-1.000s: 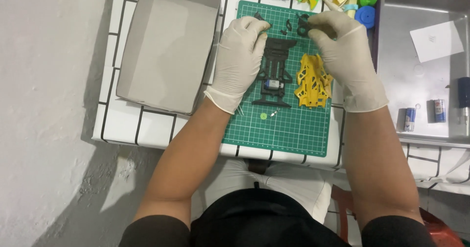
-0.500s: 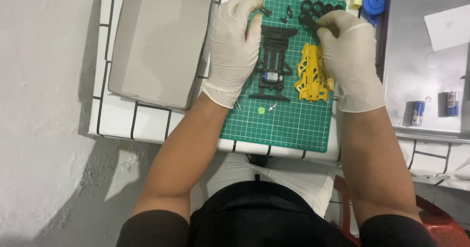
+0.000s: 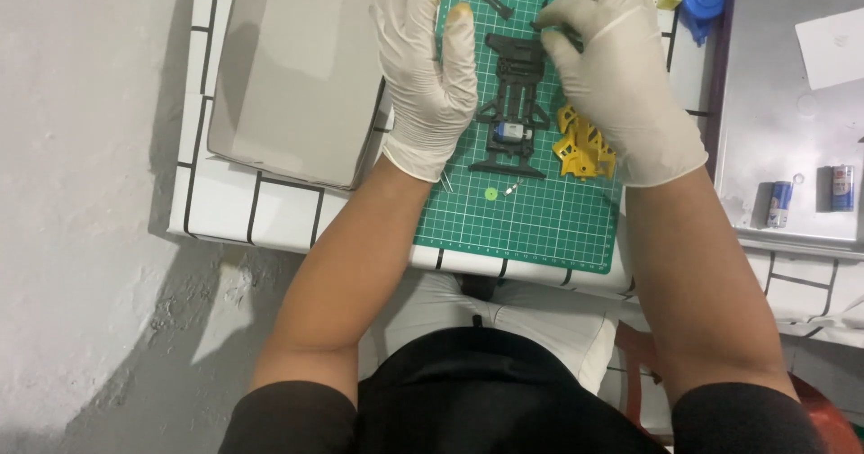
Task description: Assembling a Tamiya-style mini 4WD toy car chassis, including installing gears and internal components on a cutting mat.
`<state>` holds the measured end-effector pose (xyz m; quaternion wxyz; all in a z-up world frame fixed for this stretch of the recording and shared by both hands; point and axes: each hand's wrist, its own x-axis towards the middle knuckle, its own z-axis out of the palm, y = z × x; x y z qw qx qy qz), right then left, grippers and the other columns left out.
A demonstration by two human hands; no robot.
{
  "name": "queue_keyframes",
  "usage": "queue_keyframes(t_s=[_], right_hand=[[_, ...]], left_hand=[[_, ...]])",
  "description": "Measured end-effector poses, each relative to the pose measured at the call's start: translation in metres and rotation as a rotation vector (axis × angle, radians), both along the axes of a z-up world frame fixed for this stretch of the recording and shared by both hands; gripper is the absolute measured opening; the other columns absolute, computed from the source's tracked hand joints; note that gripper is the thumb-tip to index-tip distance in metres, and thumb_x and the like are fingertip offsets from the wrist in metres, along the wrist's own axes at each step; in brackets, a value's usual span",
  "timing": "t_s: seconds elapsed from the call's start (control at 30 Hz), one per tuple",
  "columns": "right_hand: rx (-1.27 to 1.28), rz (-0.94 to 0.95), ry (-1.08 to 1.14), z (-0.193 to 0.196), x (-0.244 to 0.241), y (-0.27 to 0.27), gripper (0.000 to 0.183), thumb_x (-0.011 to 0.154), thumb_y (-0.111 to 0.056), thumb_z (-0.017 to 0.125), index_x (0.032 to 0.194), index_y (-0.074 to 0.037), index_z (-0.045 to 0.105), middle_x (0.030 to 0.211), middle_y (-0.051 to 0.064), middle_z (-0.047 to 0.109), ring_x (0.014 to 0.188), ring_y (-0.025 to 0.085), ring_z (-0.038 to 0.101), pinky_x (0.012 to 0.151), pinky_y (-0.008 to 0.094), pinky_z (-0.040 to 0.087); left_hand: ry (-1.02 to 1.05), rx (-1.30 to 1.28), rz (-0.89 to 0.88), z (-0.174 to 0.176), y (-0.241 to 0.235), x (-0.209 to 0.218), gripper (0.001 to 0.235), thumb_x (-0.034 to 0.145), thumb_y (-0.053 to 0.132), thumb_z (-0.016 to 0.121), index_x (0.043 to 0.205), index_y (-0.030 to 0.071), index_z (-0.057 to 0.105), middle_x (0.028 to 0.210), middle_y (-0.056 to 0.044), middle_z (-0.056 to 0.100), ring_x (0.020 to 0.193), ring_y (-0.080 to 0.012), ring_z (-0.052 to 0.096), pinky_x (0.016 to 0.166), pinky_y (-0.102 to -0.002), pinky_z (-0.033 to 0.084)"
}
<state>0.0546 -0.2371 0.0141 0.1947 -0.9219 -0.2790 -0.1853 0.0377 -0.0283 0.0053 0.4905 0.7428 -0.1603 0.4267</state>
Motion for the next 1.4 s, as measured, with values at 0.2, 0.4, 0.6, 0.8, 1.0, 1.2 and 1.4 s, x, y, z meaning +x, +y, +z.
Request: queue_keyframes(t_s=[0.2, 0.4, 0.6, 0.8, 1.0, 1.2, 1.4], right_hand=[[0.08, 0.073, 0.279, 0.044, -0.065, 0.028, 0.003, 0.1, -0.002, 0.073, 0.103, -0.003, 0.072, 0.106, 0.014, 0.065, 0.105, 0.032, 0.058, 0.099, 0.049, 0.044], [-0.126, 0.171, 0.162, 0.016, -0.113, 0.02, 0.009, 0.087, -0.009, 0.079, 0.095, -0.013, 0.076, 0.108, 0.016, 0.06, 0.1, 0.037, 0.058, 0.087, 0.052, 0.048], [-0.205, 0.135, -0.004, 0.003, -0.126, 0.027, 0.008, 0.093, -0.017, 0.08, 0.099, -0.016, 0.076, 0.121, 0.014, 0.058, 0.102, 0.037, 0.057, 0.073, 0.051, 0.047], [-0.083, 0.197, 0.063, 0.017, -0.113, 0.021, 0.007, 0.093, -0.008, 0.078, 0.096, -0.008, 0.072, 0.113, 0.013, 0.059, 0.097, 0.034, 0.058, 0.081, 0.048, 0.049], [0.295, 0.028, 0.165, 0.05, -0.074, 0.011, 0.011, 0.1, 0.012, 0.068, 0.108, 0.005, 0.068, 0.108, 0.018, 0.071, 0.103, 0.031, 0.068, 0.096, 0.042, 0.056], [0.574, -0.039, 0.198, 0.043, -0.044, 0.032, 0.022, 0.094, 0.013, 0.073, 0.108, -0.004, 0.074, 0.104, 0.014, 0.07, 0.104, 0.029, 0.068, 0.098, 0.043, 0.052], [0.61, -0.065, 0.172, 0.031, -0.041, 0.028, 0.021, 0.09, 0.014, 0.076, 0.104, -0.002, 0.074, 0.098, 0.015, 0.07, 0.099, 0.031, 0.07, 0.093, 0.046, 0.054]], left_hand=[[-0.006, -0.021, 0.014, 0.0, 0.001, -0.002, 0.037, 0.113, 0.037, 0.033, 0.124, 0.012, 0.058, 0.122, -0.006, 0.063, 0.116, -0.0251, 0.064, 0.105, -0.042, 0.051], [-0.059, -0.088, 0.015, 0.0, 0.002, -0.006, 0.043, 0.114, 0.046, 0.028, 0.129, 0.018, 0.058, 0.126, -0.002, 0.059, 0.118, -0.0202, 0.06, 0.106, -0.038, 0.052], [-0.094, -0.06, -0.069, 0.007, 0.003, -0.011, 0.047, 0.114, 0.045, 0.027, 0.124, 0.013, 0.06, 0.119, -0.005, 0.063, 0.114, -0.0219, 0.06, 0.103, -0.039, 0.051], [-0.103, 0.041, -0.161, 0.022, 0.005, -0.014, 0.047, 0.113, 0.039, 0.028, 0.118, 0.006, 0.061, 0.113, -0.011, 0.061, 0.107, -0.0273, 0.06, 0.097, -0.041, 0.05], [-0.081, 0.177, -0.217, 0.02, 0.001, -0.009, 0.038, 0.111, 0.028, 0.035, 0.107, 0.005, 0.065, 0.1, -0.009, 0.065, 0.095, -0.0278, 0.064, 0.086, -0.039, 0.05], [-0.062, 0.21, -0.341, -0.011, -0.007, 0.015, 0.028, 0.107, 0.037, 0.05, 0.11, 0.015, 0.066, 0.095, -0.008, 0.061, 0.1, -0.0308, 0.064, 0.097, -0.044, 0.047], [0.111, 0.228, -0.401, -0.013, -0.009, 0.011, 0.013, 0.101, 0.027, 0.065, 0.107, 0.015, 0.068, 0.095, -0.004, 0.063, 0.101, -0.023, 0.064, 0.101, -0.038, 0.045]])
